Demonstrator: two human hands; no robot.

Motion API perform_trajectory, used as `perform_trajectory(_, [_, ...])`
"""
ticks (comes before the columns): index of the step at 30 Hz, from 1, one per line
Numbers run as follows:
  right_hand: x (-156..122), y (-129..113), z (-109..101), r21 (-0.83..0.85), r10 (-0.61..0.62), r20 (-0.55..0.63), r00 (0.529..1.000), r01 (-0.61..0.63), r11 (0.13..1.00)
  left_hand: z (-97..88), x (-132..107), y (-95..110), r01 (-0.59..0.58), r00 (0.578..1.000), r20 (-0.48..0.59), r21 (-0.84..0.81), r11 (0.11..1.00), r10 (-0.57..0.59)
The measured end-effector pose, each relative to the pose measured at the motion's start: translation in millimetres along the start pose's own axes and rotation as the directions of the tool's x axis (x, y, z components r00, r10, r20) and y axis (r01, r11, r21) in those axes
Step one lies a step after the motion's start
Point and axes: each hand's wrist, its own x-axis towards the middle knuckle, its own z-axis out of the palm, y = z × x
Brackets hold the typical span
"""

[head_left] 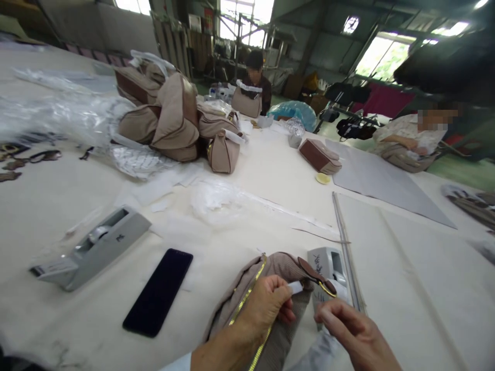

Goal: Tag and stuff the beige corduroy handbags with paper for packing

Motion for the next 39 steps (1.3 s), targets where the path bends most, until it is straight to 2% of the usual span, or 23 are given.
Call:
perform_trajectory(3, [11.2,-16.1,24.8,0.029,-0.020,0.036,0.999,0.019,0.999,0.9,-2.6,4.0,0.001,1.000,-0.002,-0.005,1.000,-0.001])
perform_trajectory(8, [23.8,0.8,29.7,-0.001,0.005,0.102,0.995,-0.005,1.000,1.6,-3.6,6.6,0.023,1.000,0.002,-0.034,0.999,-0.023])
perform_trajectory(15, [29.9,13.1,39.0,0.013,0.070,-0.057,0.996,-0.070,0.997,0.2,-0.8,0.3,0.031,1.000,-0.003,-0.024,0.999,-0.031])
perform_trajectory(22, [36.4,25.8,46.2,0.024,0.051,-0.119,0.992,-0.049,0.999,0.1,0.8,0.6,0.008,1.000,-0.025,0.057,0.998,-0.007])
perform_trajectory(26, [34.4,33.1,40.4,0.049,0.021,0.013,1.000,-0.022,0.999,-2.2,0.1,2.8,0.024,1.000,0.010,-0.067,0.997,-0.023])
perform_trajectory(28, [34.0,36.7,38.3,0.065,0.017,0.039,0.999,-0.020,0.998,-2.5,-1.8,3.5,0.066,0.997,0.032,-0.121,0.990,-0.063])
perform_trajectory(31, [34.8,40.9,41.6,0.022,-0.010,-0.028,1.000,0.010,1.000,-0.9,-6.0,3.3,0.169,0.985,0.056,-0.170,0.971,-0.162])
perform_trajectory(34, [34.0,43.1,52.5,0.044,-0.016,-0.150,0.989,0.023,0.999,2.1,-9.8,2.4,0.286,0.958,0.082,-0.216,0.933,-0.275])
perform_trajectory(37, [30.6,44.5,63.5,0.090,0.053,-0.271,0.961,-0.030,0.996,4.2,-12.6,1.9,0.325,0.946,0.109,-0.248,0.913,-0.307])
perform_trajectory(39, [29.0,45.6,67.3,0.167,0.119,-0.249,0.961,-0.078,0.983,4.3,-13.9,1.8,0.315,0.948,0.123,-0.256,0.914,-0.293])
